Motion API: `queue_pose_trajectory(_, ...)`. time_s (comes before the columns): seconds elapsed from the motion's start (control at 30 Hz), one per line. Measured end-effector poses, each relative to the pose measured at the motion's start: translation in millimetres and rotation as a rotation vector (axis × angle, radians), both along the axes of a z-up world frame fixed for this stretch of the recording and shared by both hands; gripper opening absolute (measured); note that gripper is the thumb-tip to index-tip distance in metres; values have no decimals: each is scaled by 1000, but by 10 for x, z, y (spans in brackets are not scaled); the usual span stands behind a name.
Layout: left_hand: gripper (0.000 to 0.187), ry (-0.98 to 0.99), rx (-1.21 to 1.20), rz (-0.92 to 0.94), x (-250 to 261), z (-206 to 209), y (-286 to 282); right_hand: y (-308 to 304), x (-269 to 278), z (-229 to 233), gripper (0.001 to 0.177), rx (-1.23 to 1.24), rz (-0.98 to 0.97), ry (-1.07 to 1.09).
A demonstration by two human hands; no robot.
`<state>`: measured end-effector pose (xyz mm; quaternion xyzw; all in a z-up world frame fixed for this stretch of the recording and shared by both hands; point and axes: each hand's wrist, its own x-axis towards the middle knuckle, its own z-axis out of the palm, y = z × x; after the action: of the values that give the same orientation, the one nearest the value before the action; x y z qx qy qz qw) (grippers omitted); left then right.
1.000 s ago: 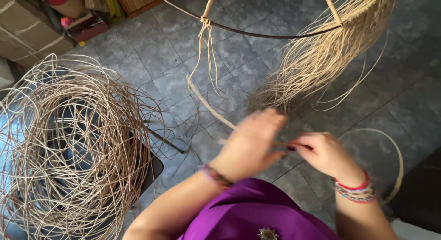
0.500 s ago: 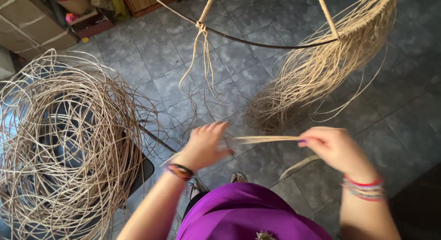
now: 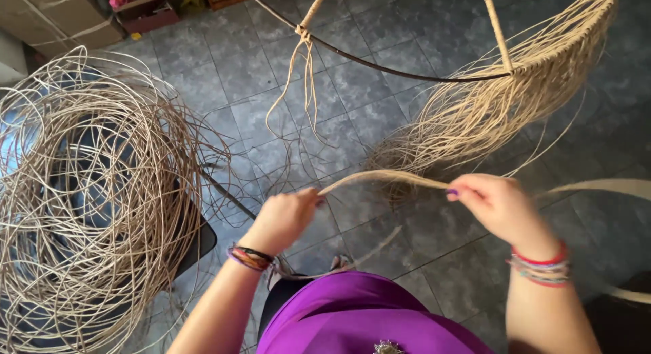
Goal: Weaving and tying natural fiber strands onto a circular frame to create a decorative furniture piece.
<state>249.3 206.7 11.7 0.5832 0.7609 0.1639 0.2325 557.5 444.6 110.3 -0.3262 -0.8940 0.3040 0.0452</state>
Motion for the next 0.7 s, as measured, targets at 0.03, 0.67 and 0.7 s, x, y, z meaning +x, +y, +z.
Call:
queue_pose_trajectory(0.03, 18, -1, 0, 1, 135, 166, 113, -102, -154, 44, 22, 0, 1, -1)
queue_pose_trajectory(0.67, 45, 188, 167, -52, 254, 416, 231, -231, -476, 33, 14, -15, 218, 56)
queue_pose_trajectory(0.7, 84, 203, 298, -105, 393, 570, 316, -309, -573, -2, 13, -40, 257, 81)
